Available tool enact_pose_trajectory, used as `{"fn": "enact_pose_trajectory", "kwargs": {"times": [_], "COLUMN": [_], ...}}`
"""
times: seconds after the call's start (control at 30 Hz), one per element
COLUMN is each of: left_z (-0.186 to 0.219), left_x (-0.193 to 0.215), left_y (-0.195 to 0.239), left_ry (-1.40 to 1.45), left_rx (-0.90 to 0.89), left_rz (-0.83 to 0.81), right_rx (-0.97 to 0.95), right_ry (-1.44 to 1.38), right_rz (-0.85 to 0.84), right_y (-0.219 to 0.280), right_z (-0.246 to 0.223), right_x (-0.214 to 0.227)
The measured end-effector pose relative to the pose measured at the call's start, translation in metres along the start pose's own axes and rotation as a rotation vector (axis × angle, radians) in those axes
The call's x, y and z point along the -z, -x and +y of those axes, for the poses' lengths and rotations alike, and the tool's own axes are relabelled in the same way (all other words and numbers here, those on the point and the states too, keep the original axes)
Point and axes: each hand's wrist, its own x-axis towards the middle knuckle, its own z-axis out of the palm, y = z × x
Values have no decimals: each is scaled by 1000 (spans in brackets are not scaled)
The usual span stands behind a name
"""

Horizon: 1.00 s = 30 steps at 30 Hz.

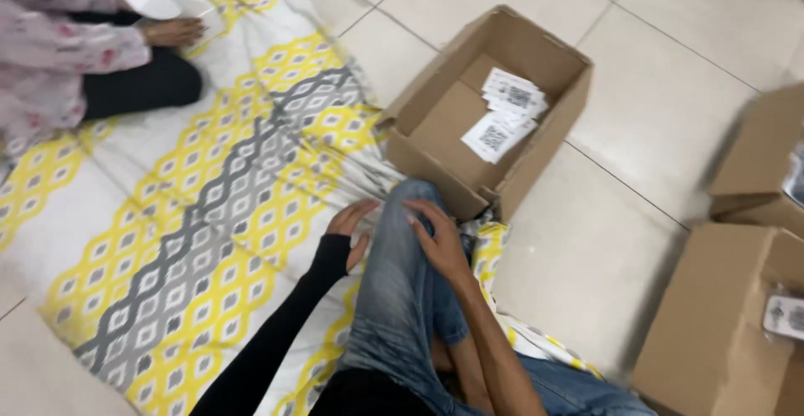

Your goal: The recorder is unboxing small electronic devices from individual white boxes and organizing them into larger cardboard boxes while sitting on the floor.

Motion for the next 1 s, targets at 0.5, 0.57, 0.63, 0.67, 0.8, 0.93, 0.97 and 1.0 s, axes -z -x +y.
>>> {"fn": "enact_pose_trajectory", "kwargs": {"times": [0.5, 0.57, 0.63, 0.67, 0.8, 0.93, 0.97, 1.0], "left_z": [-5, 24, 48, 60, 113, 168, 177, 186], "left_x": [-61, -94, -128, -143, -203, -251, -260, -266], "left_y": [19, 9, -1, -4, 2, 21, 25, 32], "left_ry": [166, 270, 340, 399, 506, 484, 509, 504], "left_rx": [336, 234, 143, 91, -128, -86, -121, -134], "left_rz": [0, -30, -166, -236, -568, -929, -988, -1019], "right_rx": [-254, -387, -520, -631, -551, -556, -563, -569], "right_ry": [-168, -133, -132, -135, -32, -248, -227, -233], "right_rz": [206, 361, 518, 600, 920, 1118, 1116, 1148], "right_y": [82, 141, 202, 232, 334, 355, 352, 353], "right_z": [48, 76, 90, 96, 105, 42, 32, 24], "right_x": [18, 46, 75, 85, 99, 116, 119, 116]}}
